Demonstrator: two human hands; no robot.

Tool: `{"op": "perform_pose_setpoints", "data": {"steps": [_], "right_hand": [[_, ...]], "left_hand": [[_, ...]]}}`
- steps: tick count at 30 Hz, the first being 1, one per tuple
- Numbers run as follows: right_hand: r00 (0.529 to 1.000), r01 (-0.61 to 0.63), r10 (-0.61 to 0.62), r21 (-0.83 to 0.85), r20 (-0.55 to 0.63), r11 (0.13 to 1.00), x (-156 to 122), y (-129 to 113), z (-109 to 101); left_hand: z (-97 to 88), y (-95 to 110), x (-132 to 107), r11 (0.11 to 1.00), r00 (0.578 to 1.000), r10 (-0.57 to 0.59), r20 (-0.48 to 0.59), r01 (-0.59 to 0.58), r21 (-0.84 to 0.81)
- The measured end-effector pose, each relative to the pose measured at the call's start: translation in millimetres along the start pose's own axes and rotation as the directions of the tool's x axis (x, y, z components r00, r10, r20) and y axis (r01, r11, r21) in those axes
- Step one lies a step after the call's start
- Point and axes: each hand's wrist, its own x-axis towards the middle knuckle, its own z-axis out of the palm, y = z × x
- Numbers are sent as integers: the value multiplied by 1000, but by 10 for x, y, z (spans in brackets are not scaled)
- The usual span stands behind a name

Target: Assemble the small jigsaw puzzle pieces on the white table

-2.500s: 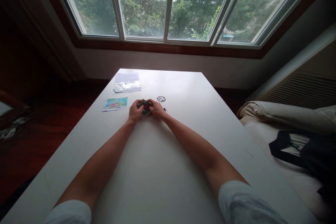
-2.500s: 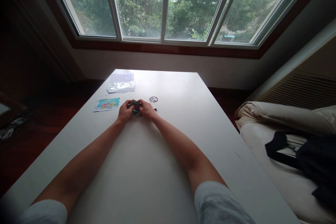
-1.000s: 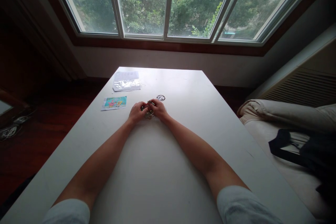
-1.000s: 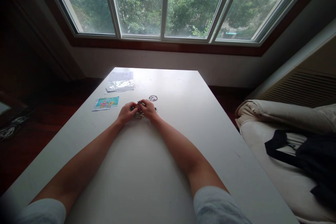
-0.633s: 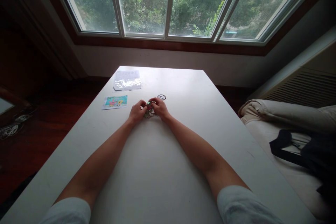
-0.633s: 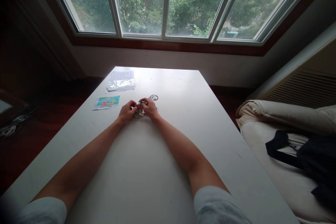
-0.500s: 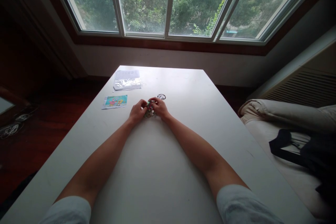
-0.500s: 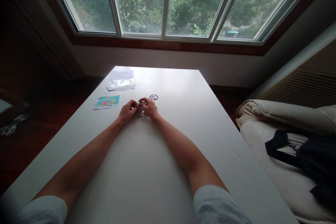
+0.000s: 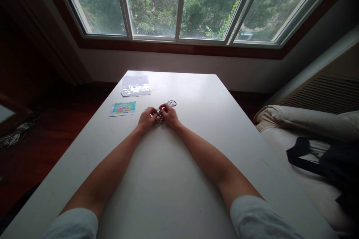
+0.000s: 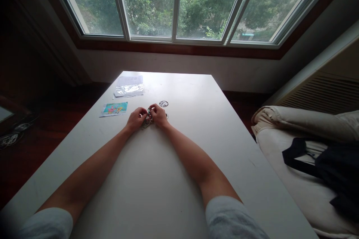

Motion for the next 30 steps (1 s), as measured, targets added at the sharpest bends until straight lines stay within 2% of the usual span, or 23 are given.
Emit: {"op": "perform_pose_setpoints", "data": {"steps": [7,16,21,27,30], "right_hand": [[998,62,-61,-46,35,997,13,24,20],[982,123,-127,39,137,992,54,93,63],[986,138,-143,61,91,989,54,156,81],[989,127,-132,78,60,989,64,235,100],[990,127,-131,65,54,990,75,242,96]], "left_hand": [[6,-14,-6,998,997,-58,-43,58,-10],[-1,2,-13,998,995,-60,-76,60,3],[9,-8,-11,997,995,-82,-60,83,11],[17,-6,-7,1000,1000,-21,-8,21,2],[25,-18,-4,1000,1000,-4,-28,4,3]]}}
